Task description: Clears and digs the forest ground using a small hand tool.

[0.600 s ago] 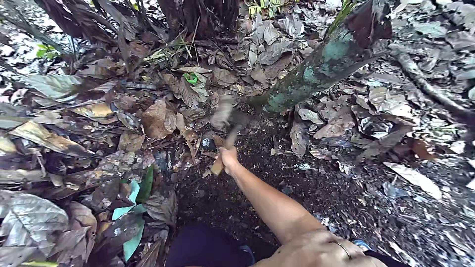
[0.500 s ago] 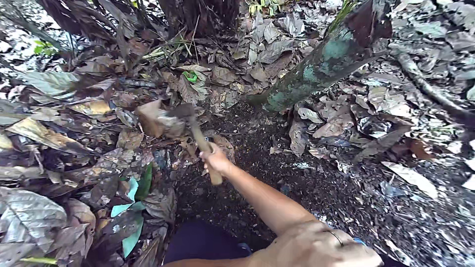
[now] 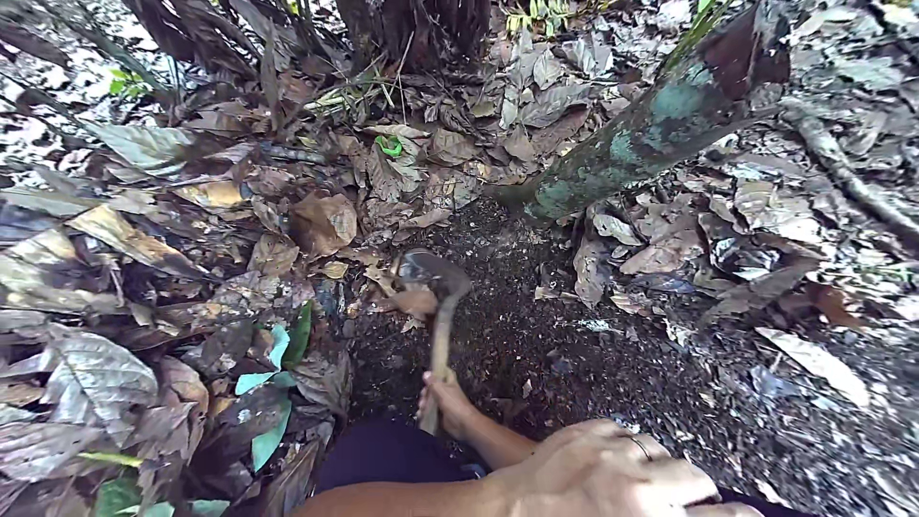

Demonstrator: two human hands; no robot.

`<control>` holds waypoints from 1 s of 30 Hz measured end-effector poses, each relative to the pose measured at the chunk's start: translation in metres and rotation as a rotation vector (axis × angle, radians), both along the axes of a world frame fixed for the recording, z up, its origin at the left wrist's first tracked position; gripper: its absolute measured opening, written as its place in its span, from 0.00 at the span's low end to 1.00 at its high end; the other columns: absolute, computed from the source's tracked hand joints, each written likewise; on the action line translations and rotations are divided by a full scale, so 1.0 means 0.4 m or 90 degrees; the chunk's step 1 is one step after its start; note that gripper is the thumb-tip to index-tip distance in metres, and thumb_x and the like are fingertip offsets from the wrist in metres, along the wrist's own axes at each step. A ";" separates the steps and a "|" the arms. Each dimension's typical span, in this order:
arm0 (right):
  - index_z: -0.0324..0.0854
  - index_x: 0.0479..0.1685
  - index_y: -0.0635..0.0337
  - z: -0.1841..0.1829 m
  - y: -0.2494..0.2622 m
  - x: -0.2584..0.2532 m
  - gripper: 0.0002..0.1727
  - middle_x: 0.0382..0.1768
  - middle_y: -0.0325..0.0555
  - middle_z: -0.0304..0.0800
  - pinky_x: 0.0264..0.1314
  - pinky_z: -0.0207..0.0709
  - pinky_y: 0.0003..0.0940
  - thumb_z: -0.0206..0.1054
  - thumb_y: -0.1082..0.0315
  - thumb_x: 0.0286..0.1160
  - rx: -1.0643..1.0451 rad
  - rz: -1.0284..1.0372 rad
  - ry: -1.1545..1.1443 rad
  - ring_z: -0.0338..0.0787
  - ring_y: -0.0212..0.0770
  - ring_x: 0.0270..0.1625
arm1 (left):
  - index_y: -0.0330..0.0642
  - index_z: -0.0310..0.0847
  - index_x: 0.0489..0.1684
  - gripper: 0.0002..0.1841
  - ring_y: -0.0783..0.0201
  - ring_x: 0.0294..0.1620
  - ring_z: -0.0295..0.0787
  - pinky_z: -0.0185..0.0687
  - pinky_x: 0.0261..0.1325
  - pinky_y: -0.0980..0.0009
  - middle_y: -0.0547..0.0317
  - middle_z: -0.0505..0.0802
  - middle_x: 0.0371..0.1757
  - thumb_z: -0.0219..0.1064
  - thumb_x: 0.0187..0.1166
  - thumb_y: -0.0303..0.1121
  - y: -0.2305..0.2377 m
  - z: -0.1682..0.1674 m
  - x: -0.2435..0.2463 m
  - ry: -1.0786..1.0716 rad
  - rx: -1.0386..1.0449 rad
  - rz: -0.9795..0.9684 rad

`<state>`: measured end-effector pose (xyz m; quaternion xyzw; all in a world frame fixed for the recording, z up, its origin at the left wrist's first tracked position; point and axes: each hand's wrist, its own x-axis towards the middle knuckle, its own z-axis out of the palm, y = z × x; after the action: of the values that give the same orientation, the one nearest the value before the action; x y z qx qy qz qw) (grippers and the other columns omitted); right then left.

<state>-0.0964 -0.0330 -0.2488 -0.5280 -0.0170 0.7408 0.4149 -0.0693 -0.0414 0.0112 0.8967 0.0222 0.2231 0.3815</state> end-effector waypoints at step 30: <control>0.56 0.91 0.52 0.216 0.293 0.120 0.35 0.57 0.59 0.89 0.53 0.86 0.54 0.61 0.55 0.87 0.339 0.359 -0.473 0.93 0.53 0.48 | 0.43 0.93 0.55 0.14 0.54 0.54 0.95 0.87 0.60 0.63 0.52 0.98 0.51 0.60 0.84 0.27 0.019 -0.018 0.005 0.003 0.027 0.053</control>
<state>-0.0485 0.0844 -0.1623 -0.6060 -0.4914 0.5566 0.2855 -0.0675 -0.0340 0.0040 0.9034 0.0556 0.2367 0.3531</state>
